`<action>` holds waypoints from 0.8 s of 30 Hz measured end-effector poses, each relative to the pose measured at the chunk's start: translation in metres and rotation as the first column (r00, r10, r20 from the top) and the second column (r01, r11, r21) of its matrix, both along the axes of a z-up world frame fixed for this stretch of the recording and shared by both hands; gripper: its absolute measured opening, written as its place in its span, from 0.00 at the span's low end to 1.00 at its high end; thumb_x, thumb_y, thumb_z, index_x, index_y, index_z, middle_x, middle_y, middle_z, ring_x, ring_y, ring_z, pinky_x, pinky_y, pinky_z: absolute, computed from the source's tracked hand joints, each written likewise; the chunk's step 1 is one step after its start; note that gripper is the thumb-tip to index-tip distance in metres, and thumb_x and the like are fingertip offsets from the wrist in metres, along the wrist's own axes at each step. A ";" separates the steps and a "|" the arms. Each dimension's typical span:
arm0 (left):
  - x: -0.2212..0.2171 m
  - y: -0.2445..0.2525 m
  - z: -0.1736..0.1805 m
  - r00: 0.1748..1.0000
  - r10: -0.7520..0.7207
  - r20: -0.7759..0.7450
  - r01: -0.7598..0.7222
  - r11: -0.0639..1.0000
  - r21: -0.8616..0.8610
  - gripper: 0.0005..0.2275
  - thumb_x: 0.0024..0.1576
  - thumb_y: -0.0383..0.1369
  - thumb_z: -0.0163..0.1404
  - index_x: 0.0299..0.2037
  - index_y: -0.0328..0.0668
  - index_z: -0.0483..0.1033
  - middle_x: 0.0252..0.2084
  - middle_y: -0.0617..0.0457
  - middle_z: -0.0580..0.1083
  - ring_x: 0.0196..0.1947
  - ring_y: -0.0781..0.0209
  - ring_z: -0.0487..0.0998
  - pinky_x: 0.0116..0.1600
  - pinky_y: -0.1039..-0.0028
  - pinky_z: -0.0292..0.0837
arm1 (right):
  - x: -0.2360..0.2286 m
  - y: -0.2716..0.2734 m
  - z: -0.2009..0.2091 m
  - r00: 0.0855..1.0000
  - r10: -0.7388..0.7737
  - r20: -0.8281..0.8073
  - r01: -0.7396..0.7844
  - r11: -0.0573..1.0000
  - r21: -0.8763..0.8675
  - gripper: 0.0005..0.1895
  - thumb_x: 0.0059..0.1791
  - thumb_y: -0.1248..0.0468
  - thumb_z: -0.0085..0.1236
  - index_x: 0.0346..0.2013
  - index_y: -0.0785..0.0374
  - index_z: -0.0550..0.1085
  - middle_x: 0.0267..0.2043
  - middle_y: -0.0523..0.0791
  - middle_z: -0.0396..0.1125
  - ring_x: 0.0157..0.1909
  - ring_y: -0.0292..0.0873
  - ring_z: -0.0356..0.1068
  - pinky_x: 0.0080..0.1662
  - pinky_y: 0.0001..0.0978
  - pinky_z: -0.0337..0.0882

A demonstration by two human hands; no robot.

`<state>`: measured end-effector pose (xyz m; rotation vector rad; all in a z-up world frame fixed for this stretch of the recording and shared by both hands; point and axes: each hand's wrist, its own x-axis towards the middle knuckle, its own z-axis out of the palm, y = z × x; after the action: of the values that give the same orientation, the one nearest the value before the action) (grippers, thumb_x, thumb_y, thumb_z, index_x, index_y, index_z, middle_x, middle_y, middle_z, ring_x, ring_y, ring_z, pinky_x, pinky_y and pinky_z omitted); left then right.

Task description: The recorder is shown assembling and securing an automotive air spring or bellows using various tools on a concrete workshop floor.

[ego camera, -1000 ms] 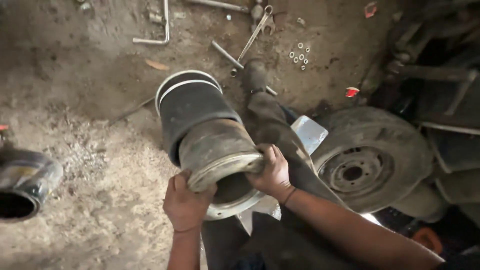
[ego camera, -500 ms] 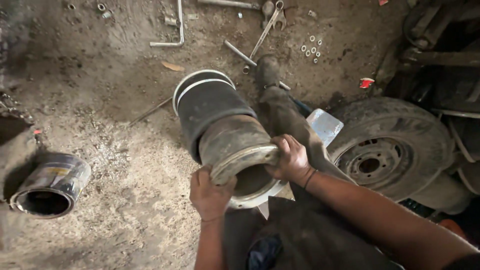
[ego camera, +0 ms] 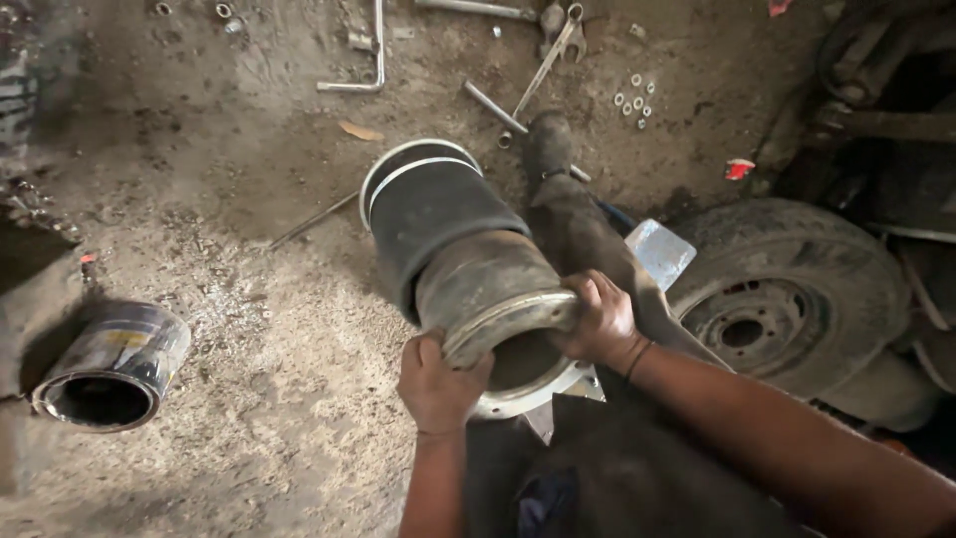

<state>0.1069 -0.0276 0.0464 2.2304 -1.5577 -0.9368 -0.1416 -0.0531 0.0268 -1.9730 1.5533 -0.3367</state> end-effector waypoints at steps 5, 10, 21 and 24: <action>0.000 0.004 -0.001 1.000 0.011 -0.020 -0.013 0.998 -0.068 0.27 0.35 0.41 0.68 0.43 0.42 0.74 0.38 0.45 0.74 0.34 0.44 0.78 0.37 0.60 0.77 | -0.005 -0.011 0.009 0.997 0.065 0.037 -0.067 0.997 0.035 0.38 0.30 0.57 0.72 0.50 0.62 0.66 0.38 0.51 0.68 0.37 0.58 0.72 0.39 0.48 0.73; 0.005 0.010 -0.007 0.998 0.008 -0.066 -0.004 0.998 0.065 0.26 0.35 0.44 0.69 0.40 0.41 0.73 0.37 0.44 0.74 0.33 0.45 0.79 0.35 0.60 0.77 | -0.023 -0.020 0.011 0.966 0.249 0.075 -0.258 0.955 0.146 0.44 0.31 0.51 0.77 0.53 0.69 0.65 0.41 0.56 0.66 0.38 0.60 0.71 0.37 0.49 0.73; 0.015 0.016 -0.003 0.971 0.172 -0.166 -0.170 0.985 0.030 0.31 0.26 0.44 0.72 0.42 0.45 0.78 0.34 0.47 0.77 0.31 0.44 0.80 0.34 0.58 0.76 | 0.019 -0.064 0.045 0.901 0.424 0.089 -0.433 0.873 0.224 0.47 0.27 0.60 0.74 0.58 0.63 0.66 0.57 0.56 0.65 0.56 0.59 0.68 0.52 0.48 0.71; 0.033 0.005 -0.005 0.959 0.226 -0.172 -0.210 0.972 0.103 0.34 0.28 0.44 0.73 0.48 0.45 0.78 0.35 0.47 0.79 0.30 0.48 0.81 0.37 0.61 0.78 | 0.037 -0.083 0.049 0.880 0.465 0.100 -0.474 0.843 0.255 0.50 0.26 0.61 0.73 0.61 0.62 0.64 0.56 0.55 0.66 0.57 0.59 0.68 0.55 0.47 0.70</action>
<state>0.1395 -0.0230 0.0419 2.2429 -1.1862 -1.1216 -0.1049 -0.1360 0.0762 -2.0279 0.9778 0.0481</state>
